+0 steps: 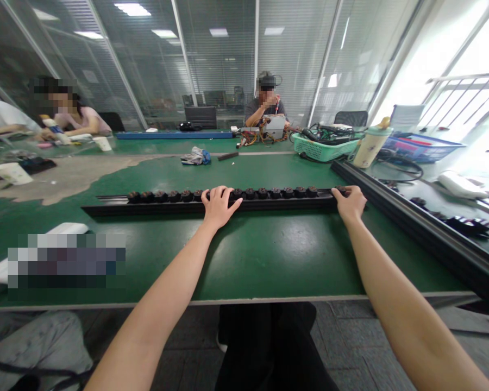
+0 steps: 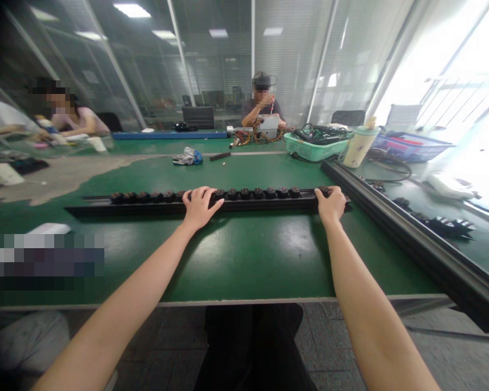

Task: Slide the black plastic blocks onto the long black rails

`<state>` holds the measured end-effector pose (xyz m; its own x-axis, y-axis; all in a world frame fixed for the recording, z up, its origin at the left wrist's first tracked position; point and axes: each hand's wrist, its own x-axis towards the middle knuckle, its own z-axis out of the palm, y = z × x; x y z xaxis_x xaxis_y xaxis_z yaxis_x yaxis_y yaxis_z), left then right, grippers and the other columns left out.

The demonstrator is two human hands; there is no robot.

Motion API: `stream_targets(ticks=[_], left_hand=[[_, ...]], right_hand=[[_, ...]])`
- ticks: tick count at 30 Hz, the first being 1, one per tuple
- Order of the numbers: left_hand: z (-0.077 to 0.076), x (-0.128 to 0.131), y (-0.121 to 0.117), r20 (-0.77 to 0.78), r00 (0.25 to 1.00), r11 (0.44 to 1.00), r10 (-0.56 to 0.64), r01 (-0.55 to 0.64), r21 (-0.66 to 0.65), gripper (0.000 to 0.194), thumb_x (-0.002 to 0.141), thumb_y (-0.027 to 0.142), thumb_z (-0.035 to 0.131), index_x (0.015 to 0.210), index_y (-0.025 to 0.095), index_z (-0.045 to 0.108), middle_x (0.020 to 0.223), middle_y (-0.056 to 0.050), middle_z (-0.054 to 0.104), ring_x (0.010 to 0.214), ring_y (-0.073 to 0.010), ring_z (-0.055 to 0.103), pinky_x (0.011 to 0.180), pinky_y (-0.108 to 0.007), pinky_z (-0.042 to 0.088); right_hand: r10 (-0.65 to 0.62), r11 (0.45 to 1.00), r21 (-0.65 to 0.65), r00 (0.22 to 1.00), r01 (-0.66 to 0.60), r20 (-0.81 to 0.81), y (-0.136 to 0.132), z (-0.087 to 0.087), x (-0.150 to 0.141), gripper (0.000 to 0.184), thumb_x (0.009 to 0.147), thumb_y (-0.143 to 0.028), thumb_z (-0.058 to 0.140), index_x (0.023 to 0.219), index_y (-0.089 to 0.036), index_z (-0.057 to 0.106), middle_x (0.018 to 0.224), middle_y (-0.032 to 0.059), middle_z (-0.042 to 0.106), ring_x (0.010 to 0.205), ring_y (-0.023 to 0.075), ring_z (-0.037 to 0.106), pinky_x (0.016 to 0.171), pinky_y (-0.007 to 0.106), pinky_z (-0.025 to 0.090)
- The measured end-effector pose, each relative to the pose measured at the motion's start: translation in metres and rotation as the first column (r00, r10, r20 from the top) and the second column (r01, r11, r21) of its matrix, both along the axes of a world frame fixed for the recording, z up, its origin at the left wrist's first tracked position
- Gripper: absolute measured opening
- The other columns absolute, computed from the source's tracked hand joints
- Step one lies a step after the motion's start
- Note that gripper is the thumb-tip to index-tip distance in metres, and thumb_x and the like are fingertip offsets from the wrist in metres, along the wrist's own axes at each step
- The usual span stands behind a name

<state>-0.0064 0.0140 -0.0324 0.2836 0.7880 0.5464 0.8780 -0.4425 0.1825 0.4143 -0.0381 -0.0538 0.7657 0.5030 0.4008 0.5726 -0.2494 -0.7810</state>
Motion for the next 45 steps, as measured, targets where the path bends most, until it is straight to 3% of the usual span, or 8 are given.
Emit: stream_targets(ticks=[4,9,20,45], left_hand=[[0.000,0.000,0.000,0.005,1.000,1.000,-0.004,0.004,0.003,0.045,0.102,0.055,0.048,0.135,0.029,0.064,0.141,-0.012,0.061,0.138,-0.0320,0.048,0.124,-0.056,0.019],[0.000,0.000,0.001,0.007,1.000,1.000,-0.003,0.003,-0.004,0.045,0.102,0.056,0.048,0.135,0.030,0.064,0.141,-0.012,0.061,0.138,-0.0326,0.047,0.124,-0.057,0.019],[-0.002,-0.001,0.002,0.017,1.000,1.000,-0.011,0.011,0.001,0.046,0.102,0.056,0.047,0.135,0.030,0.064,0.141,-0.012,0.061,0.138,-0.0324,0.047,0.124,-0.057,0.018],[-0.003,-0.001,0.003,0.019,1.000,1.000,-0.019,0.019,0.007,0.047,0.102,0.056,0.047,0.136,0.028,0.065,0.140,-0.013,0.060,0.137,-0.0329,0.047,0.125,-0.057,0.018]], right_hand=[[0.058,0.997,0.043,0.991,-0.063,0.118,-0.003,0.006,-0.002,0.034,0.079,-0.039,0.066,0.108,-0.022,0.063,0.100,0.0080,0.068,0.096,0.0267,0.058,0.098,0.046,0.046],[0.123,0.991,0.023,0.959,-0.134,0.257,-0.007,0.014,-0.010,0.019,0.080,-0.033,0.057,0.093,-0.023,0.069,0.093,0.0076,0.066,0.106,0.0285,0.056,0.105,0.047,0.041],[0.062,0.996,-0.078,0.987,-0.052,0.146,-0.010,0.009,-0.012,0.035,0.080,-0.038,0.061,0.099,-0.019,0.082,0.103,0.0150,0.068,0.106,0.0330,0.058,0.097,0.049,0.047],[0.106,0.994,-0.046,0.961,-0.098,0.254,-0.008,0.004,-0.004,0.035,0.084,-0.030,0.056,0.098,-0.015,0.083,0.099,0.0156,0.076,0.104,0.0310,0.063,0.100,0.045,0.047]])
